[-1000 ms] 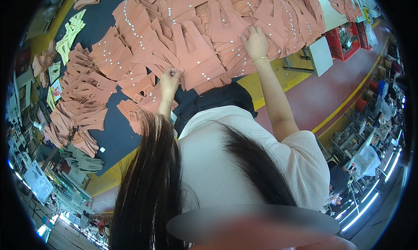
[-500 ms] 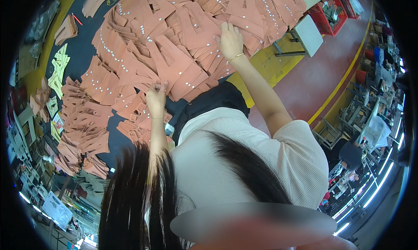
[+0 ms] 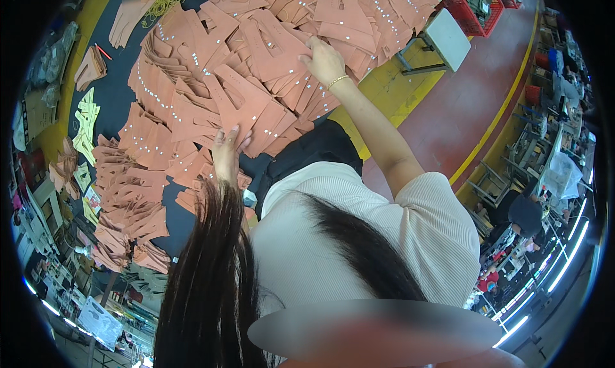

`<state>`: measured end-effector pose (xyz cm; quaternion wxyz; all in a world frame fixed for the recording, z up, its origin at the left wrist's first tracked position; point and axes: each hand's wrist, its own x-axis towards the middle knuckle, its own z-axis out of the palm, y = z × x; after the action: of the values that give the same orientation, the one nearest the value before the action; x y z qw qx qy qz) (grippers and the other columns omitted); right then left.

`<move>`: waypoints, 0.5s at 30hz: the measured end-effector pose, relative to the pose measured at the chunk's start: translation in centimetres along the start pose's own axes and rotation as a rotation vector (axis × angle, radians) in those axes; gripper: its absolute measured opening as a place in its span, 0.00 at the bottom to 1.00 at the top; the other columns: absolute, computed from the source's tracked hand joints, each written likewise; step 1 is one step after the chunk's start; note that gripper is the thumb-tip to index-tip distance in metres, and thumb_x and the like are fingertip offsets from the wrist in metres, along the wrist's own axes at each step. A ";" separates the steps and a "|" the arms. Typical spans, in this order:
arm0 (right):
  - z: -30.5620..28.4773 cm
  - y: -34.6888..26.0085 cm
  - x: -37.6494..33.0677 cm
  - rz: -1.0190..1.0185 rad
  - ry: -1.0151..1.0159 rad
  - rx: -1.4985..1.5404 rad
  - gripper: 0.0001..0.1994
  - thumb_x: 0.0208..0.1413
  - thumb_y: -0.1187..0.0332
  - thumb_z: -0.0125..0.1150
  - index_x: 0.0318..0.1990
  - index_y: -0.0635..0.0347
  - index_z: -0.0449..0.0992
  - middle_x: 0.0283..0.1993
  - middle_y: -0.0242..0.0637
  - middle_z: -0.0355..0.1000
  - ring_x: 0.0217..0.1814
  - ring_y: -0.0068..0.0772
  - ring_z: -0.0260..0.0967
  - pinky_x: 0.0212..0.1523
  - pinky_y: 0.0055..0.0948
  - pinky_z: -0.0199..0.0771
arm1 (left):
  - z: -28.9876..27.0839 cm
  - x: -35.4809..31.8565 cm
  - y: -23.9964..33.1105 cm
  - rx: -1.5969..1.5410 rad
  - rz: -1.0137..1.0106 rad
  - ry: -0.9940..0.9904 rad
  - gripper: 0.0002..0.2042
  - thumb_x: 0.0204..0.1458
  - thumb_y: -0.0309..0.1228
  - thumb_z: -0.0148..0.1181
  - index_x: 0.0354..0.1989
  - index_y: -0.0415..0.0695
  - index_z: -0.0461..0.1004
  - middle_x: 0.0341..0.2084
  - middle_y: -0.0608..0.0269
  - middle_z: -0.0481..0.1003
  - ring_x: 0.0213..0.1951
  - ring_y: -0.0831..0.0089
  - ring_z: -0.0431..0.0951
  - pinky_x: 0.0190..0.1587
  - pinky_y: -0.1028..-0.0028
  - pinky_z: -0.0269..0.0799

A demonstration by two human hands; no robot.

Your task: The person repeatedly picks up pink fabric pieces from a large pile on a table, briefly separates or aligns them, and places them back into the pile. The hands work continuously over the same area, handling the pieces one at a time or in small groups.

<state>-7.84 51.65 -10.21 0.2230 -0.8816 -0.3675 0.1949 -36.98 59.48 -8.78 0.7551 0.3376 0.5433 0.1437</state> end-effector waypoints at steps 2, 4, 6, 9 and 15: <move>-0.3 -0.2 0.0 -0.024 0.003 0.000 0.14 0.49 0.63 0.60 0.41 0.60 0.70 0.42 0.43 0.73 0.44 0.46 0.71 0.43 0.42 0.71 | 0.3 -0.1 0.3 0.004 0.041 -0.048 0.14 0.56 0.28 0.54 0.47 0.37 0.63 0.40 0.52 0.74 0.38 0.64 0.79 0.37 0.75 0.77; -0.9 -0.4 0.1 -0.034 0.004 0.009 0.12 0.50 0.63 0.59 0.39 0.60 0.71 0.41 0.42 0.73 0.43 0.46 0.71 0.43 0.42 0.71 | 0.5 -0.1 0.6 0.031 0.031 -0.048 0.15 0.56 0.27 0.53 0.49 0.37 0.60 0.41 0.52 0.74 0.38 0.64 0.79 0.37 0.75 0.77; -1.8 -0.5 0.8 -0.107 0.056 0.149 0.11 0.52 0.63 0.58 0.39 0.59 0.72 0.39 0.41 0.74 0.42 0.48 0.71 0.42 0.41 0.71 | 0.6 0.0 0.7 0.045 0.034 -0.057 0.16 0.56 0.26 0.52 0.50 0.37 0.59 0.41 0.52 0.74 0.37 0.63 0.79 0.36 0.75 0.77; -3.3 0.7 3.0 -0.100 0.147 0.258 0.12 0.54 0.64 0.57 0.42 0.60 0.72 0.38 0.41 0.75 0.38 0.39 0.72 0.40 0.35 0.71 | 0.5 0.1 0.6 0.052 0.045 -0.055 0.15 0.56 0.26 0.52 0.50 0.37 0.59 0.41 0.51 0.74 0.37 0.63 0.80 0.35 0.75 0.78; -4.7 8.5 11.2 0.049 0.412 0.528 0.14 0.52 0.64 0.60 0.45 0.60 0.74 0.38 0.41 0.75 0.40 0.32 0.72 0.43 0.30 0.72 | 0.6 0.2 0.4 0.039 0.059 -0.032 0.15 0.56 0.25 0.52 0.50 0.35 0.60 0.40 0.49 0.74 0.37 0.61 0.80 0.33 0.76 0.79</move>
<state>6.63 53.36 -12.90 0.5086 -0.8228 -0.2303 0.1066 -36.29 59.71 -8.53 0.7523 0.3704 0.5238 0.1500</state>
